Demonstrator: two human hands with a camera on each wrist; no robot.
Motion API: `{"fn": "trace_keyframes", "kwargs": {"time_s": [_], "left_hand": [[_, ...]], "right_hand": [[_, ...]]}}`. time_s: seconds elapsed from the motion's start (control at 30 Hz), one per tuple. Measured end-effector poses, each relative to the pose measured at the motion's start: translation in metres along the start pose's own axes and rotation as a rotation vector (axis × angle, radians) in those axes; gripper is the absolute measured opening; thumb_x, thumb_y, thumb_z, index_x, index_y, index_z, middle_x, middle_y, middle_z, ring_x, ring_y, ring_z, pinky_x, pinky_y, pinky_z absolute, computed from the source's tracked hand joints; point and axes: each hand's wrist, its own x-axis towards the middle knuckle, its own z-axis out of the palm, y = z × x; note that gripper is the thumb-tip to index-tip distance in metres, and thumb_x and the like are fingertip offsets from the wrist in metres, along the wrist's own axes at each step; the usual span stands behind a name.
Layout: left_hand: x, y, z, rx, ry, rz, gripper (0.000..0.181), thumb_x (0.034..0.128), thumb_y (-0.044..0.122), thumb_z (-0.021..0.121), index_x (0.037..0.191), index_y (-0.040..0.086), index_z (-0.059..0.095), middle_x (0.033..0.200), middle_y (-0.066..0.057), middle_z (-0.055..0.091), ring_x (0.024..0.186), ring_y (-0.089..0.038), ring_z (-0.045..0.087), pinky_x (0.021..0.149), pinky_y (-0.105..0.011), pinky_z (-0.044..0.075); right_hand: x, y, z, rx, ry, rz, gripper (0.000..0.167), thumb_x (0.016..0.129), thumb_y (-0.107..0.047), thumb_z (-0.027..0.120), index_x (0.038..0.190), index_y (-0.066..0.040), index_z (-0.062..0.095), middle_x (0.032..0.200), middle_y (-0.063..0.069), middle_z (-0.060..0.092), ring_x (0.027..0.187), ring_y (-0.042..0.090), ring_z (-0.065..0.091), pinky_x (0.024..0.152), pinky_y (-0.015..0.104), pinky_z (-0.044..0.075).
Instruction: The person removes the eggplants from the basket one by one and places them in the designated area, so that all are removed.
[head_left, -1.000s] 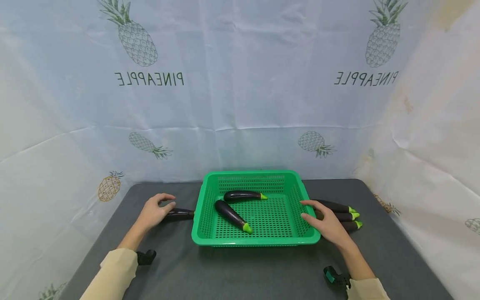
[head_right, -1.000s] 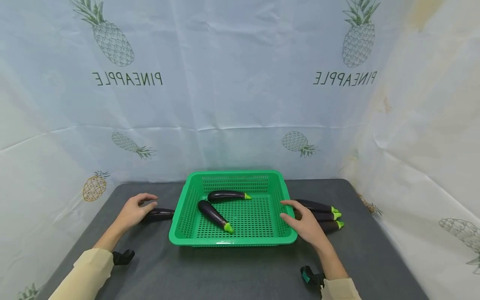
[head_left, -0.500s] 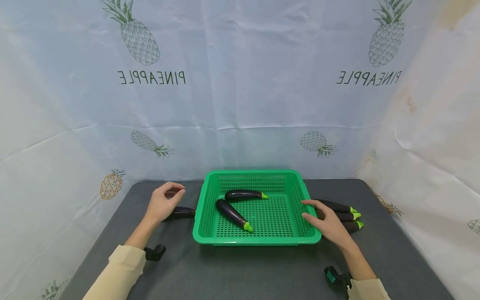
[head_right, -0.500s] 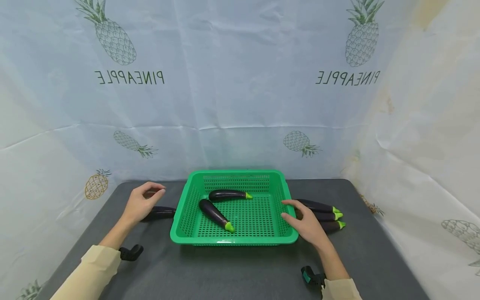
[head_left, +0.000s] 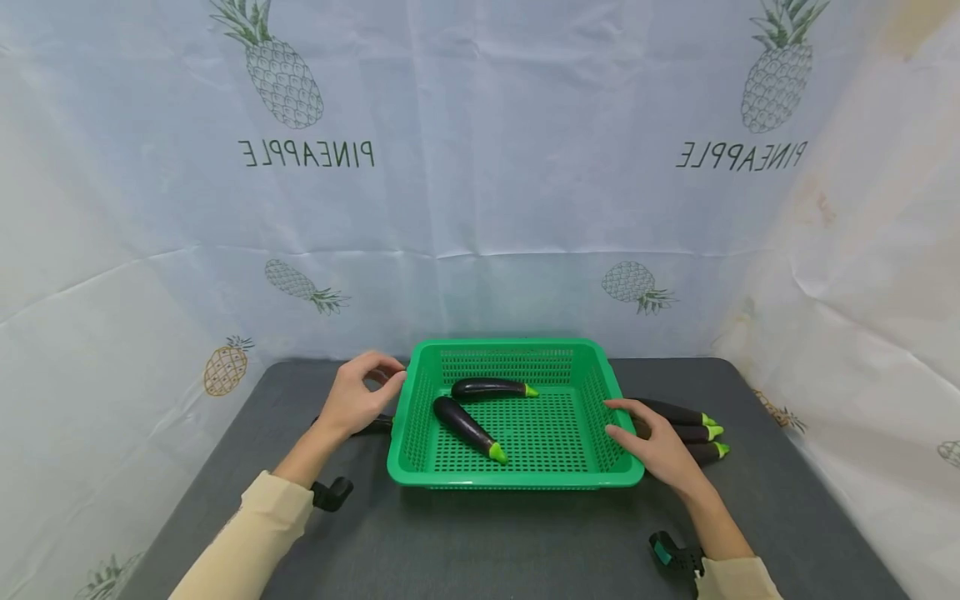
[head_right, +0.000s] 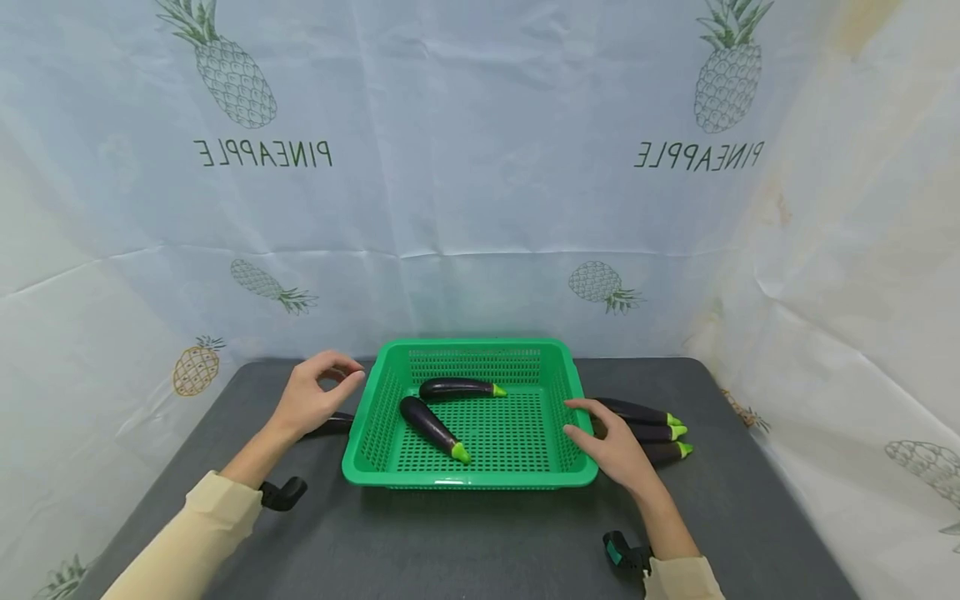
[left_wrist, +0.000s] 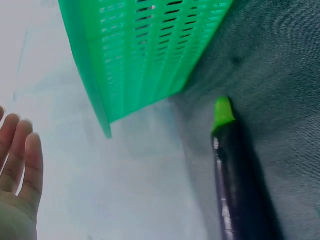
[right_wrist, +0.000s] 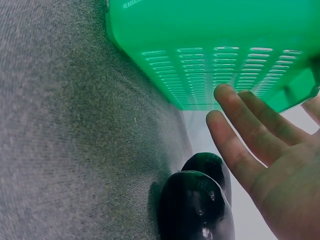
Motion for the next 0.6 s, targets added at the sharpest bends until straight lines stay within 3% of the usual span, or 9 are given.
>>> {"fn": "trace_keyframes", "kwargs": {"time_s": [0.27, 0.47, 0.6], "left_hand": [[0.017, 0.014, 0.015, 0.072, -0.096, 0.151, 0.011, 0.0893, 0.005, 0.076, 0.099, 0.007, 0.073, 0.094, -0.007, 0.068, 0.083, -0.025, 0.063, 0.07, -0.036, 0.053], [0.023, 0.023, 0.029, 0.207, -0.233, 0.184, 0.015, 0.0914, 0.016, 0.075, 0.104, 0.01, 0.071, 0.1, -0.004, 0.065, 0.091, -0.025, 0.063, 0.078, -0.045, 0.054], [0.025, 0.027, 0.039, 0.34, -0.357, 0.197, 0.022, 0.0933, 0.025, 0.072, 0.11, 0.011, 0.071, 0.107, -0.004, 0.063, 0.093, -0.023, 0.059, 0.079, -0.042, 0.051]], "right_hand": [[0.001, 0.001, -0.001, -0.019, 0.006, -0.005, 0.045, 0.103, -0.022, 0.062, 0.146, -0.01, 0.053, 0.149, 0.015, 0.049, 0.132, 0.041, 0.049, 0.09, 0.032, 0.051], [0.001, 0.002, -0.001, -0.014, 0.006, -0.009, 0.045, 0.103, -0.021, 0.063, 0.145, -0.009, 0.053, 0.148, 0.016, 0.05, 0.13, 0.029, 0.052, 0.088, 0.031, 0.052], [0.001, 0.003, 0.0, -0.011, 0.004, -0.005, 0.045, 0.103, -0.021, 0.063, 0.145, -0.009, 0.053, 0.148, 0.016, 0.05, 0.132, 0.034, 0.05, 0.09, 0.031, 0.051]]}}
